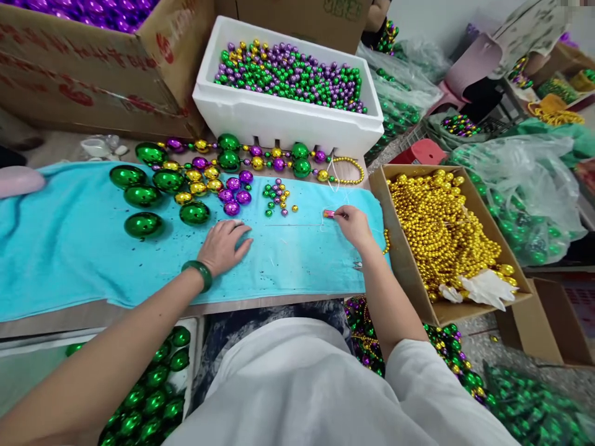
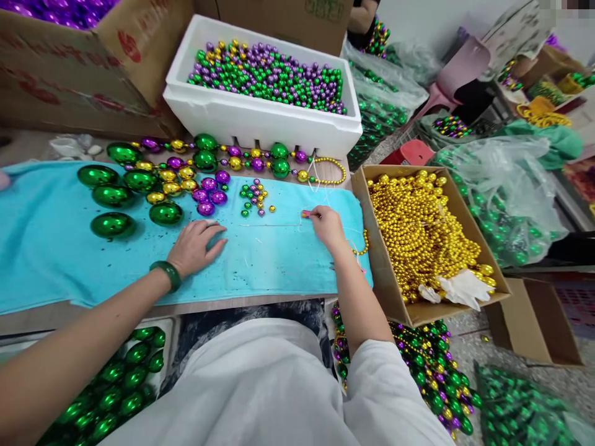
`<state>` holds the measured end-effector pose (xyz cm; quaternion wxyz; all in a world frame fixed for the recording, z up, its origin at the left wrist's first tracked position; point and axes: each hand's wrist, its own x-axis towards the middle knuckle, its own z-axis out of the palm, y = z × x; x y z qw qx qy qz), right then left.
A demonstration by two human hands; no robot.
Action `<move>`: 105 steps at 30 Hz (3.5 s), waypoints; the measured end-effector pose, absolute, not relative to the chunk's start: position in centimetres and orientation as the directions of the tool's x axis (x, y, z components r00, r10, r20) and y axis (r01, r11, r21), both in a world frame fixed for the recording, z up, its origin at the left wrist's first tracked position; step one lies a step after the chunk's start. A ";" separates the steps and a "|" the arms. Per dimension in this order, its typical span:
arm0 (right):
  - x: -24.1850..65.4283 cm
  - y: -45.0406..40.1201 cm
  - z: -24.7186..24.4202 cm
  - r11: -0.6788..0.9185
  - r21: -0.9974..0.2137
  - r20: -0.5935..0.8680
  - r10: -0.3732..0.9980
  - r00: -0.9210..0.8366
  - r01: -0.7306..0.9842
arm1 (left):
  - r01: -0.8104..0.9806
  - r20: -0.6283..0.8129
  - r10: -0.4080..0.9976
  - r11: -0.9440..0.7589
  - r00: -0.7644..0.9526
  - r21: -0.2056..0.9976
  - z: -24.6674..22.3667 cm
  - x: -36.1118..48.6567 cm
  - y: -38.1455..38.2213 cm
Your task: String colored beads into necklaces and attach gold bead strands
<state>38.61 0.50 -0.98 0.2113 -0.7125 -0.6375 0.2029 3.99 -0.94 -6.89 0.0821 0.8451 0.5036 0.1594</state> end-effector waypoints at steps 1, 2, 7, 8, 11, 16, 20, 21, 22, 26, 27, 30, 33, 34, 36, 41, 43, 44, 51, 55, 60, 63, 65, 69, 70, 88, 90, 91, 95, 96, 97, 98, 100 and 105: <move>38.4 0.3 -1.2 -0.062 -0.543 -0.024 0.998 0.058 0.838 | 0.825 0.185 0.875 -0.484 0.448 0.291 -6.9 4.0 -0.9; 38.1 0.1 -1.5 -0.022 -0.523 -0.034 0.999 0.005 0.852 | 0.826 0.184 0.872 -0.490 0.455 0.278 -6.8 4.0 -0.9; 35.4 -0.6 -2.6 0.061 -0.368 -0.114 0.987 -0.110 0.928 | 0.827 0.185 0.854 -0.518 0.486 0.218 -6.5 4.0 -0.7; 35.0 -0.7 -2.8 0.060 -0.330 -0.130 0.986 -0.108 0.942 | 0.822 0.192 0.849 -0.527 0.493 0.218 -6.3 4.1 -0.7; 34.6 -0.6 -3.1 0.069 -0.262 -0.161 0.980 -0.114 0.963 | 0.799 0.223 0.832 -0.552 0.508 0.237 -5.6 4.5 -0.6; 35.1 0.0 -3.0 0.050 -0.309 -0.195 0.974 -0.114 0.950 | 0.773 0.239 0.834 -0.551 0.497 0.313 -3.9 6.3 -0.6; 35.8 0.2 -2.0 0.053 -0.363 -0.200 0.971 -0.133 0.930 | 0.763 0.234 0.858 -0.514 0.457 0.392 -2.1 8.2 -1.5; 36.1 0.2 -1.7 0.047 -0.396 -0.188 0.973 -0.131 0.917 | 0.762 0.227 0.870 -0.492 0.437 0.421 -1.7 8.6 -1.9; 36.3 0.1 -1.3 0.042 -0.439 -0.169 0.977 -0.129 0.897 | 0.757 0.218 0.884 -0.467 0.413 0.458 -1.4 9.1 -2.4; 36.9 -0.7 0.0 0.099 -0.641 -0.019 0.989 -0.145 0.761 | 0.661 0.126 0.941 -0.313 0.316 0.682 -1.0 11.3 -4.0; 36.8 -0.9 0.2 0.121 -0.679 0.019 0.989 -0.147 0.724 | 0.612 0.093 0.952 -0.260 0.290 0.747 -1.1 12.0 -4.2; 35.9 -1.8 0.6 0.134 -0.775 0.045 0.986 -0.159 0.618 | 0.364 0.001 0.982 -0.072 0.191 0.928 -1.5 13.9 -4.1; 34.7 -2.9 0.6 0.050 -0.872 -0.062 0.975 -0.212 0.486 | 0.097 -0.068 0.991 0.057 0.111 0.994 -1.5 15.4 -3.6; 34.4 -3.2 0.4 0.010 -0.897 -0.099 0.970 -0.223 0.441 | 0.053 -0.075 0.993 0.070 0.096 0.996 -1.3 15.7 -3.6; 34.0 -3.8 0.0 -0.062 -0.930 -0.150 0.964 -0.219 0.363 | 0.034 -0.059 0.995 0.056 0.085 0.998 -0.9 16.0 -3.6; 34.2 -4.6 -0.6 -0.116 -0.954 -0.178 0.961 -0.213 0.275 | 0.168 0.067 0.981 -0.098 0.180 0.981 0.0 15.5 -3.5; 34.5 -4.7 -0.5 -0.114 -0.955 -0.175 0.961 -0.215 0.272 | 0.246 0.100 0.966 -0.160 0.238 0.956 0.0 14.7 -3.0; 34.7 -4.7 -0.5 -0.118 -0.957 -0.177 0.962 -0.208 0.265 | 0.296 0.108 0.960 -0.185 0.260 0.937 -0.1 14.2 -2.6; 36.3 -3.8 -0.9 -0.184 -0.972 -0.182 0.983 0.024 0.144 | 0.777 0.150 0.970 -0.243 0.191 0.581 -1.5 10.3 0.4; 36.4 -3.7 -1.7 -0.216 -0.971 -0.209 0.975 0.076 0.105 | 0.873 0.134 0.969 -0.246 0.208 0.421 -2.5 10.9 1.9; 35.8 -3.8 -2.3 -0.224 -0.970 -0.217 0.973 0.078 0.090 | 0.891 0.085 0.969 -0.246 0.231 0.382 -3.7 12.9 3.1; 35.8 -3.8 -2.4 -0.213 -0.973 -0.205 0.974 0.093 0.090 | 0.829 0.083 0.982 -0.188 0.170 0.527 -3.9 13.1 3.5; 36.0 -3.9 -2.3 -0.208 -0.974 -0.199 0.975 0.096 0.094 | 0.662 0.041 0.997 -0.072 0.062 0.746 -3.5 13.0 3.7; 36.0 -4.2 -1.9 -0.192 -0.973 -0.183 0.980 0.079 0.127 | -0.145 -0.337 0.939 0.325 -0.068 0.935 -1.3 12.7 4.0; 35.9 -4.4 -1.7 -0.184 -0.973 -0.175 0.982 0.078 0.139 | -0.325 -0.409 0.911 0.373 -0.050 0.869 -0.6 12.7 4.1; 34.7 -4.9 -0.4 -0.113 -0.950 -0.106 0.994 0.040 0.291 | -0.624 -0.411 0.911 0.310 -0.021 0.718 1.1 12.5 3.7; 34.6 -4.8 -0.4 -0.111 -0.948 -0.104 0.994 0.040 0.300 | -0.616 -0.402 0.915 0.304 -0.024 0.727 0.9 12.4 3.7; 34.6 -4.8 -0.4 -0.112 -0.946 -0.104 0.994 0.040 0.303 | -0.613 -0.399 0.916 0.302 -0.025 0.730 0.8 12.3 3.7; 34.6 -4.8 -0.4 -0.116 -0.946 -0.108 0.993 0.041 0.304 | -0.605 -0.395 0.918 0.294 -0.037 0.740 0.6 12.1 3.8; 34.6 -4.7 -0.4 -0.116 -0.945 -0.109 0.993 0.040 0.305 | -0.603 -0.396 0.918 0.294 -0.039 0.741 0.5 12.1 3.8; 34.6 -4.7 -0.4 -0.115 -0.945 -0.108 0.993 0.039 0.307 | -0.600 -0.395 0.918 0.293 -0.042 0.744 0.5 12.1 3.7; 34.6 -4.7 -0.4 -0.115 -0.944 -0.108 0.993 0.038 0.311 | -0.596 -0.395 0.918 0.293 -0.043 0.747 0.4 12.1 3.7; 34.6 -4.7 -0.4 -0.111 -0.941 -0.106 0.994 0.035 0.321 | -0.580 -0.386 0.921 0.288 -0.049 0.762 0.3 12.1 3.7; 34.7 -4.7 -0.3 -0.104 -0.926 -0.104 0.994 0.020 0.363 | -0.541 -0.325 0.941 0.227 -0.091 0.810 0.0 12.0 3.6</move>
